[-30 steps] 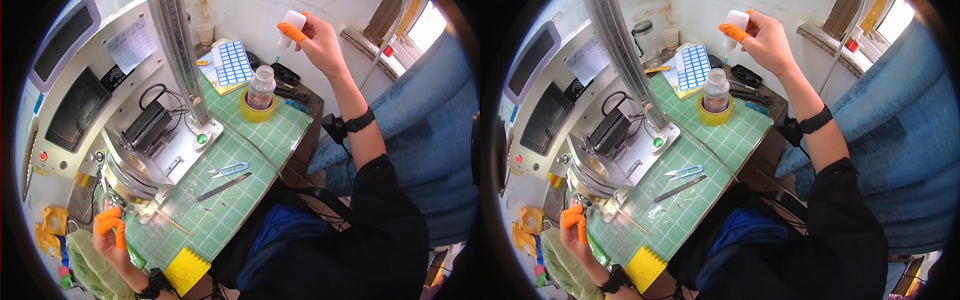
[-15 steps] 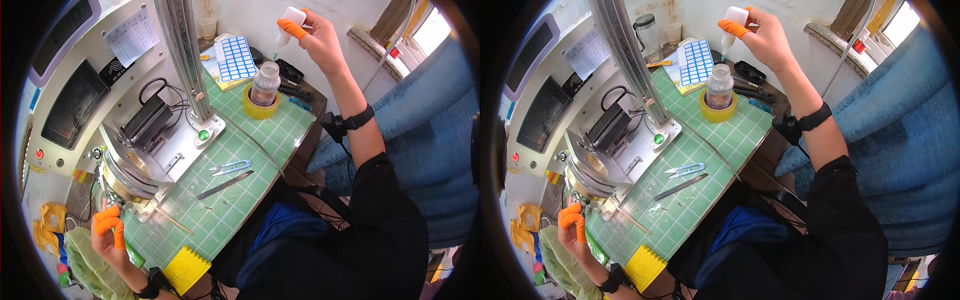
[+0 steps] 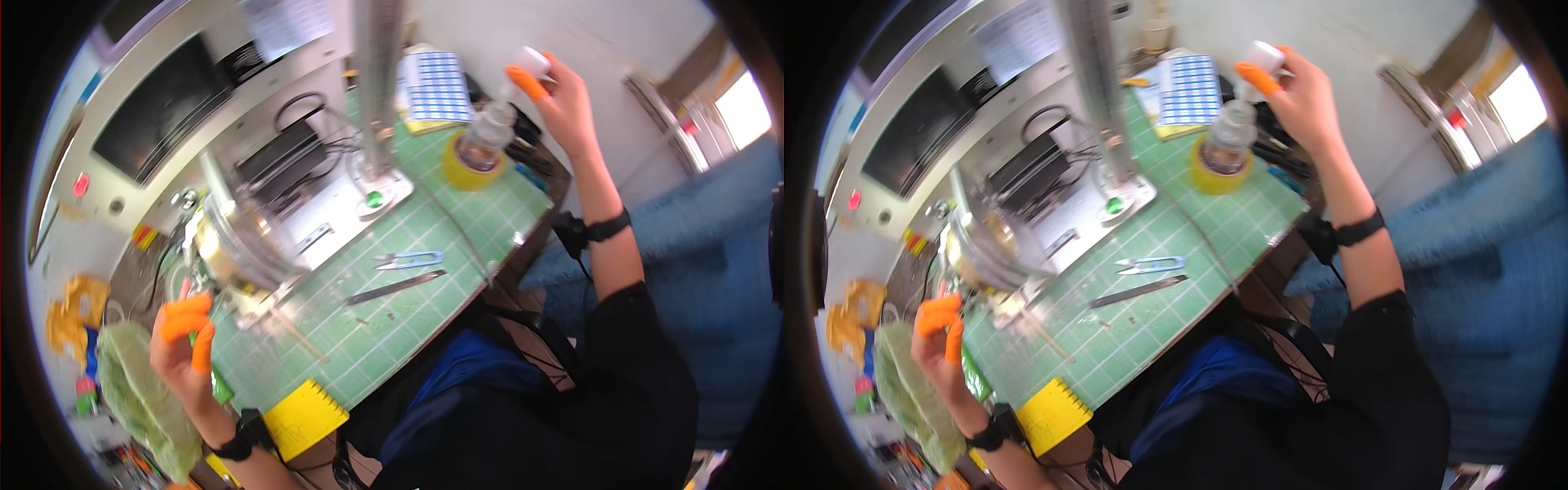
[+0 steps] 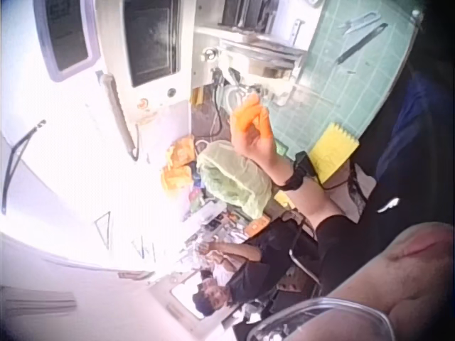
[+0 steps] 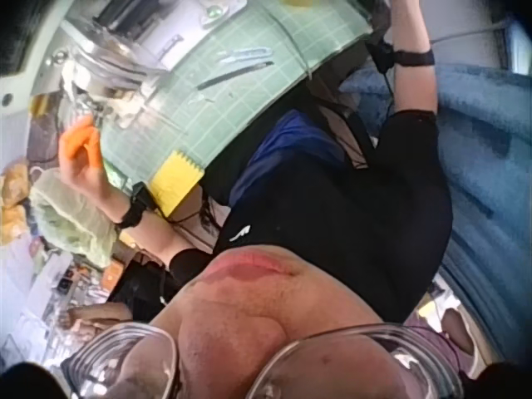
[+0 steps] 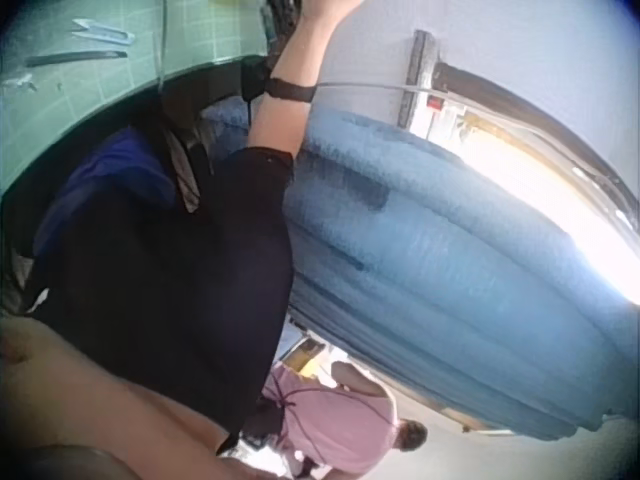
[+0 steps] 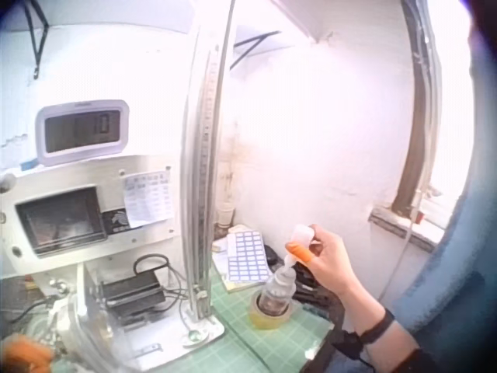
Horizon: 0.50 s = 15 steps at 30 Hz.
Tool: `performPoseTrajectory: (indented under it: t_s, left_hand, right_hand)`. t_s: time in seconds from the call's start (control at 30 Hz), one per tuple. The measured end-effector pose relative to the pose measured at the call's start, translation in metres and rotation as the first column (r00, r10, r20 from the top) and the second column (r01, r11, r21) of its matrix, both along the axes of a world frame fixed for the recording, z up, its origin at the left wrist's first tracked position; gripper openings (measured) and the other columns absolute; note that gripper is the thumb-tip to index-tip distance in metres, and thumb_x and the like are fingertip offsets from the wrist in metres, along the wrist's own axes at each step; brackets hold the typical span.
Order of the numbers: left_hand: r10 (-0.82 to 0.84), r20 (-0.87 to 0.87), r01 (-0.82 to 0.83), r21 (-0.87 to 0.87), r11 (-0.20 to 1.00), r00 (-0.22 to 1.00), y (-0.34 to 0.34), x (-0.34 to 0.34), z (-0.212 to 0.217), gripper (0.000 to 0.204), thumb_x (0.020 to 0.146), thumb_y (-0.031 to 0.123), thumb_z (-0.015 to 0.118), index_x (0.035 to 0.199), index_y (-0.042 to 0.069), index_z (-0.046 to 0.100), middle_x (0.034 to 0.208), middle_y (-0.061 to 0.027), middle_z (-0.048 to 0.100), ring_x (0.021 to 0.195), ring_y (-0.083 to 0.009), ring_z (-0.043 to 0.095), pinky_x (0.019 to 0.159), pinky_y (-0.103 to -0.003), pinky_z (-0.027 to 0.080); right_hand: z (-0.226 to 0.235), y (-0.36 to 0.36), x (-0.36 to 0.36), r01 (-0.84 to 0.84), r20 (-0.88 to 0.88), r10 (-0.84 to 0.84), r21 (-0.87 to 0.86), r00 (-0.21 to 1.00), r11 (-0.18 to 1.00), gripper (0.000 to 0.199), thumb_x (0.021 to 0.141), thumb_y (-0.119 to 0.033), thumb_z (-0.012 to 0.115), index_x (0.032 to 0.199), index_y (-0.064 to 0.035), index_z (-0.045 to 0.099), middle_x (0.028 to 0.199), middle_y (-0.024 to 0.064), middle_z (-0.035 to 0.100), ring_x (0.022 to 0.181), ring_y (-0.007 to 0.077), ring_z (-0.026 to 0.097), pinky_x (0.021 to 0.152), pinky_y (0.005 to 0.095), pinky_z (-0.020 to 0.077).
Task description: Gluing and assembling small electronic or mechanical components at a workbench.
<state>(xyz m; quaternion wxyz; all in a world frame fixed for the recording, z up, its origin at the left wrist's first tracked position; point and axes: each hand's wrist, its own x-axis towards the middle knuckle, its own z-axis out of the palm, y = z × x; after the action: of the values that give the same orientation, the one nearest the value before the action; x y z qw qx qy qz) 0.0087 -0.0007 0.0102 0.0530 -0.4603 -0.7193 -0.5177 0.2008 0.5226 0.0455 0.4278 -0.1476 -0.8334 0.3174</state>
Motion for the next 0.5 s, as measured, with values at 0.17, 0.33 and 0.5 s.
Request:
performPoseTrajectory:
  t_s: [0.17,0.33,0.5]
  left_hand:
    - [-0.053,0.007,0.053,0.022,0.998,0.999,0.014,-0.003,0.007,0.016,0.079,-0.006,0.077,0.091,0.001,0.069,0.098,-0.0144,0.075,0.097,-0.0285,0.071,0.110,-0.059,0.045]
    - [-0.097,-0.037,0.099,0.055,0.994,0.995,0.011,-0.006,0.003,0.015,0.081,-0.005,0.077,0.090,0.003,0.068,0.098,-0.0125,0.074,0.098,-0.0256,0.071,0.111,-0.060,0.044]
    - [-0.055,-0.046,0.057,0.048,0.997,0.997,0.006,-0.005,0.003,0.014,0.082,-0.003,0.077,0.090,0.004,0.069,0.099,-0.0099,0.076,0.093,-0.0233,0.071,0.109,-0.055,0.047]
  right_hand:
    - [-0.020,0.024,0.027,0.119,0.188,-0.109,-0.045,0.976,0.992,0.043,0.098,-0.024,0.071,0.132,0.0019,0.063,0.109,0.0048,0.069,0.087,0.0070,0.059,0.074,0.0247,0.0474]
    - [-0.021,0.032,0.036,0.005,0.121,0.017,-0.183,0.992,0.983,0.039,0.102,-0.024,0.063,0.133,0.0001,0.064,0.111,0.0024,0.066,0.096,0.0083,0.059,0.084,0.0249,0.0474]
    - [-0.018,0.035,0.031,-0.004,0.240,0.047,-0.176,0.970,0.984,0.040,0.104,-0.030,0.064,0.133,-0.0023,0.066,0.118,0.0033,0.067,0.107,0.0096,0.061,0.093,0.0260,0.0476]
